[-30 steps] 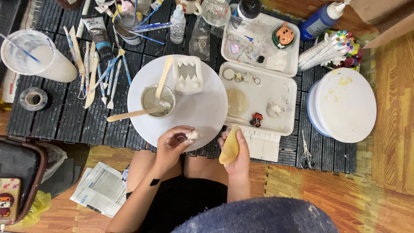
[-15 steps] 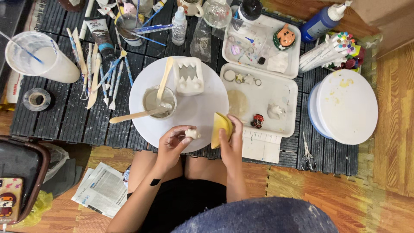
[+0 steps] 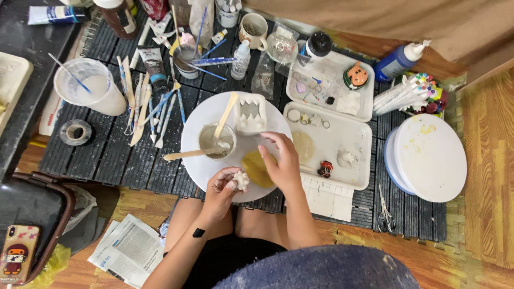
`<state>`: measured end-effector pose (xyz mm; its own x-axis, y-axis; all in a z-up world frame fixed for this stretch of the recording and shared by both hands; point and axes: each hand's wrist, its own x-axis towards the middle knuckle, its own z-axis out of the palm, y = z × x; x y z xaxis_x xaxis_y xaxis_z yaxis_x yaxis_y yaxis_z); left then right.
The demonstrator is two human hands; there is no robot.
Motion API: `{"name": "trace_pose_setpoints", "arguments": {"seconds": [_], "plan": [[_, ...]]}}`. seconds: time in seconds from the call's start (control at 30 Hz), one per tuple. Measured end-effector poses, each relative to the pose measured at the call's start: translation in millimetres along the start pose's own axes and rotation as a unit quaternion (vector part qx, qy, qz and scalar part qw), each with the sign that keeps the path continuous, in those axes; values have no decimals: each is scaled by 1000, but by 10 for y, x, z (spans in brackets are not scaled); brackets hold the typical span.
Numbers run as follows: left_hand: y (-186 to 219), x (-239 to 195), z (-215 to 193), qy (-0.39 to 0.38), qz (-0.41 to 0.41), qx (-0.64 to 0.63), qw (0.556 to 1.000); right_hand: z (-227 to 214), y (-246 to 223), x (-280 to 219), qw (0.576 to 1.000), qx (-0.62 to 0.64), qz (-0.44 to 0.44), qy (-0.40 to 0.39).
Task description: The person sits on the floor and uses a sponge to wipe a small white figurine and a larger white mold. They then use a paintbrush to apply a white substance to the figurine before returning to wipe the mold with the sponge.
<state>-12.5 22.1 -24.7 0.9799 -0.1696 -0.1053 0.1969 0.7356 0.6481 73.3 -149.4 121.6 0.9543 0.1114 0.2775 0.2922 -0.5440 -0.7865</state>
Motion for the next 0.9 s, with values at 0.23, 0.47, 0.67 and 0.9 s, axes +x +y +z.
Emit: {"name": "trace_pose_setpoints", "arguments": {"seconds": [0.23, 0.47, 0.67, 0.9], "plan": [[-132, 19, -70, -6, -17, -87, 996, 419, -398, 862, 989, 144, -31, -25], [-101, -178, -255, -6, -38, -251, 967, 1786, -999, 1804, 954, -63, -199, -214], [-15, -124, -239, -14, -46, -248, 968, 2579, -896, 2261, 931, -31, -233, -280], [112, -146, -178, -35, -47, -232, 971, 2159, -1063, 2158, 969, 163, -142, -122]]}}
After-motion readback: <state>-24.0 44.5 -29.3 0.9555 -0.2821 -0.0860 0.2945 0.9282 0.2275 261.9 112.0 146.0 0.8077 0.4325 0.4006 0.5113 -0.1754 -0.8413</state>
